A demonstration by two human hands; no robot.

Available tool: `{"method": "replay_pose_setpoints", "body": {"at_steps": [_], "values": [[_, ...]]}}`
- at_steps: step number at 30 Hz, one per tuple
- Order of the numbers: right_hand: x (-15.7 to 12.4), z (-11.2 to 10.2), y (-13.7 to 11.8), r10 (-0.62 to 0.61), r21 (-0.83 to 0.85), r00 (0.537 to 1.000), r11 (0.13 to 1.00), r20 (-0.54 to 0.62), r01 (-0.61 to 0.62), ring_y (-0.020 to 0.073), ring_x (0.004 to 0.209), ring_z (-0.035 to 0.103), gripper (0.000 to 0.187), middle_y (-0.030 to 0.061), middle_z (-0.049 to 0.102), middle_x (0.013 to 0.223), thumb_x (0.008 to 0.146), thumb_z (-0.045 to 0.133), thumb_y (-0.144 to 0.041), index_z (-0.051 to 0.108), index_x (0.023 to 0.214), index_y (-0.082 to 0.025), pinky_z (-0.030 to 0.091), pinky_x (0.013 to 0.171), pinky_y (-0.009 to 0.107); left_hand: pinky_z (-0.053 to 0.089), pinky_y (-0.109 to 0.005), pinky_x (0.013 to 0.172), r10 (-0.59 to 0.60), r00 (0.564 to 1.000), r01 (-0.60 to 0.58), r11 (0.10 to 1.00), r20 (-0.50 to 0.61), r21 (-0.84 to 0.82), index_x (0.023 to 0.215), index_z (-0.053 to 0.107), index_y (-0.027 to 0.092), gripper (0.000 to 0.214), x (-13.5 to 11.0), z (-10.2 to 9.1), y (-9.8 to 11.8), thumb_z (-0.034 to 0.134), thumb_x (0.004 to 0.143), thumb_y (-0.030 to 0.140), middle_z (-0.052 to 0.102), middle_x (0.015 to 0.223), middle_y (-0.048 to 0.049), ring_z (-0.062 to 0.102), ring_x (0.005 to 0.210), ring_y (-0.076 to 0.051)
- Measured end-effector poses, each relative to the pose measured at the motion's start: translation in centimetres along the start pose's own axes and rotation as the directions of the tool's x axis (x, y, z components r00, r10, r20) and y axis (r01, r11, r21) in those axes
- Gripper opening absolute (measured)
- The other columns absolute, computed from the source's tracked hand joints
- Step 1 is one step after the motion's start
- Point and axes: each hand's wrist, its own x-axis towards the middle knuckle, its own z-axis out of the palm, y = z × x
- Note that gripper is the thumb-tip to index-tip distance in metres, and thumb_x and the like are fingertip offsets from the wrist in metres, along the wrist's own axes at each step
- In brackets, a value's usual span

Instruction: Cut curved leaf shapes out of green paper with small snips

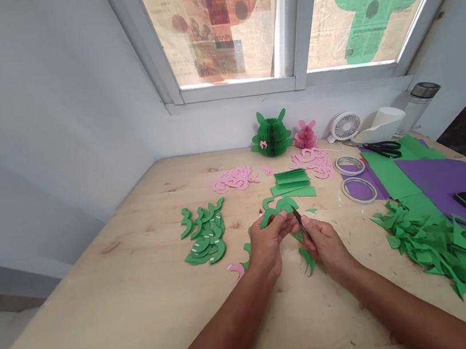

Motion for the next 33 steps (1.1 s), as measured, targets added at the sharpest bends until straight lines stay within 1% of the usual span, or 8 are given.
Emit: {"method": "replay_pose_setpoints", "body": {"at_steps": [11, 17, 28, 33], "values": [[-0.24, 0.07, -0.28, 0.016, -0.008, 1.0, 1.0, -0.001, -0.016, 0.0031, 0.032, 0.02, 0.046, -0.0099, 0.032, 0.039, 0.074, 0.052, -0.06, 0.054, 0.071, -0.014, 0.012, 0.032, 0.018, 0.052, -0.035, 0.074, -0.001, 1.0, 0.001, 1.0, 0.003, 0.017, 0.069, 0.065, 0.011, 0.018, 0.12, -0.15, -0.05, 0.073, 0.059, 0.023, 0.069, 0.069, -0.0082, 0.065, 0.063, -0.018], [-0.14, 0.01, -0.25, 0.017, -0.03, 1.0, 0.999, -0.001, -0.017, 0.0034, 0.032, 0.021, 0.048, -0.0098, 0.032, 0.038, 0.074, 0.052, -0.062, 0.055, 0.072, -0.014, 0.012, 0.033, 0.018, 0.051, -0.034, 0.074, 0.011, 0.999, -0.011, 1.0, 0.031, 0.019, 0.072, 0.065, 0.011, 0.019, 0.25, -0.35, -0.24, 0.073, 0.061, 0.024, 0.069, 0.071, -0.009, 0.065, 0.064, -0.017], [-0.21, 0.02, -0.02, -0.009, -0.06, 1.0, 0.998, 0.0, 0.009, 0.0042, 0.033, 0.019, 0.051, -0.0102, 0.028, 0.037, 0.075, 0.048, -0.064, 0.057, 0.073, -0.014, 0.013, 0.033, 0.019, 0.051, -0.033, 0.073, -0.007, 1.0, 0.006, 1.0, 0.025, 0.027, 0.07, 0.065, 0.011, 0.018, 0.09, -0.27, 0.12, 0.072, 0.059, 0.023, 0.069, 0.07, -0.0088, 0.065, 0.064, -0.017], [-0.18, 0.07, -0.08, 0.001, -0.054, 1.0, 0.999, 0.005, -0.001, 0.0046, 0.034, 0.018, 0.05, -0.0105, 0.025, 0.037, 0.075, 0.048, -0.063, 0.057, 0.072, -0.014, 0.011, 0.034, 0.019, 0.051, -0.032, 0.072, -0.001, 0.999, 0.0, 0.999, 0.043, 0.037, 0.07, 0.066, 0.011, 0.018, 0.0, -0.31, 0.07, 0.073, 0.059, 0.024, 0.069, 0.07, -0.0082, 0.064, 0.064, -0.017]]}}
